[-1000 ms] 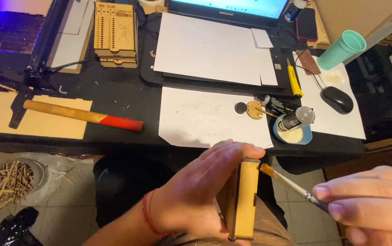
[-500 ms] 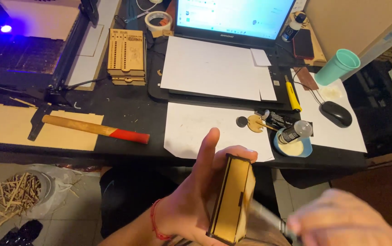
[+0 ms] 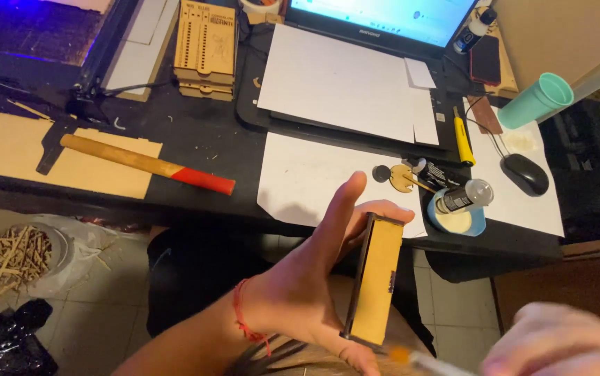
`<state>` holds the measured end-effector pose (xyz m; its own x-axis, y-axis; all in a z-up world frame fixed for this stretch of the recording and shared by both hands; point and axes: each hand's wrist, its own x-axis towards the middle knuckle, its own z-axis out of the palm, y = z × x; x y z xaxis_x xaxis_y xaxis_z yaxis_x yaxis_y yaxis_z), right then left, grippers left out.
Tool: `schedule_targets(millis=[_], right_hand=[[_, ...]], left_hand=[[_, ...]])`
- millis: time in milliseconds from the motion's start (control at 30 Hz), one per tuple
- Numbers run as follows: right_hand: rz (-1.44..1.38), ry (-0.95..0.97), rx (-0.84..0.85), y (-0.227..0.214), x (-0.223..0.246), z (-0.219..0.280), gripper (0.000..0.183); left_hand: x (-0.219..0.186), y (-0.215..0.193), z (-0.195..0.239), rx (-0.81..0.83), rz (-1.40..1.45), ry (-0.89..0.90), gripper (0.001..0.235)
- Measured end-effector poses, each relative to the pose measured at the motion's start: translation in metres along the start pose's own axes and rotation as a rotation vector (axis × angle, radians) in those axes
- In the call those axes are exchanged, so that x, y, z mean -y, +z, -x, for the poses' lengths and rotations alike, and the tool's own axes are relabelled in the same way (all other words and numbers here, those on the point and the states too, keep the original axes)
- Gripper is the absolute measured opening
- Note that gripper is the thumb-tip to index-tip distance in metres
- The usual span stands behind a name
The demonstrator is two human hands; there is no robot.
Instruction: Applying a layer of varnish to the exterior of a small laser-cut wooden box using a paintbrush.
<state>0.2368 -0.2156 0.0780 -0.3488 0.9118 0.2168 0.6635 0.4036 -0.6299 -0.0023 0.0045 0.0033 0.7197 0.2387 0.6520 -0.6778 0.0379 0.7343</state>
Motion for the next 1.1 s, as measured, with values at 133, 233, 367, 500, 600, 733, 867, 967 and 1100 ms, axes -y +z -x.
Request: schedule_targets(millis=[133,233,367,500,600,733,867,967,1100], right_hand=[[0.021,0.005,-0.187,-0.019,-0.002,-0.004,0.015],[0.094,-0.058,-0.094,-0.017,0.012,-0.027,0.012],[0.069,-0.117,-0.075,-0.01,0.016,-0.048,0.013],[0.169,-0.045,-0.08,0.0,0.016,-0.054,0.012],[0.219,0.139,-0.355,-0.01,0.007,-0.038,0.023],[-0.029,0.202,0.009,-0.015,0.015,-0.044,0.019],[0.113,-0.147,-0.092,-0.011,0.008,-0.054,0.005],[0.258,-0.071,-0.237,-0.015,0.001,-0.044,0.007],[-0.187,0.642,-0.001,-0.042,-0.009,-0.019,0.042]], left_hand=[[0.006,-0.001,0.001,0.003,-0.297,0.083,0.126],[0.013,-0.001,0.004,-0.004,-0.501,0.109,0.127],[0.012,-0.002,-0.001,0.028,-0.643,0.054,0.114],[0.008,0.0,-0.007,0.053,-0.673,0.017,0.102],[0.016,0.0,-0.001,0.018,-0.718,0.076,0.115],[0.007,0.0,-0.006,0.019,-0.717,0.036,0.105],[0.025,0.002,0.004,0.013,-0.65,0.13,0.119],[0.008,0.001,-0.007,0.039,-0.67,0.062,0.108],[0.01,0.0,-0.005,0.024,-0.701,0.128,0.104]])
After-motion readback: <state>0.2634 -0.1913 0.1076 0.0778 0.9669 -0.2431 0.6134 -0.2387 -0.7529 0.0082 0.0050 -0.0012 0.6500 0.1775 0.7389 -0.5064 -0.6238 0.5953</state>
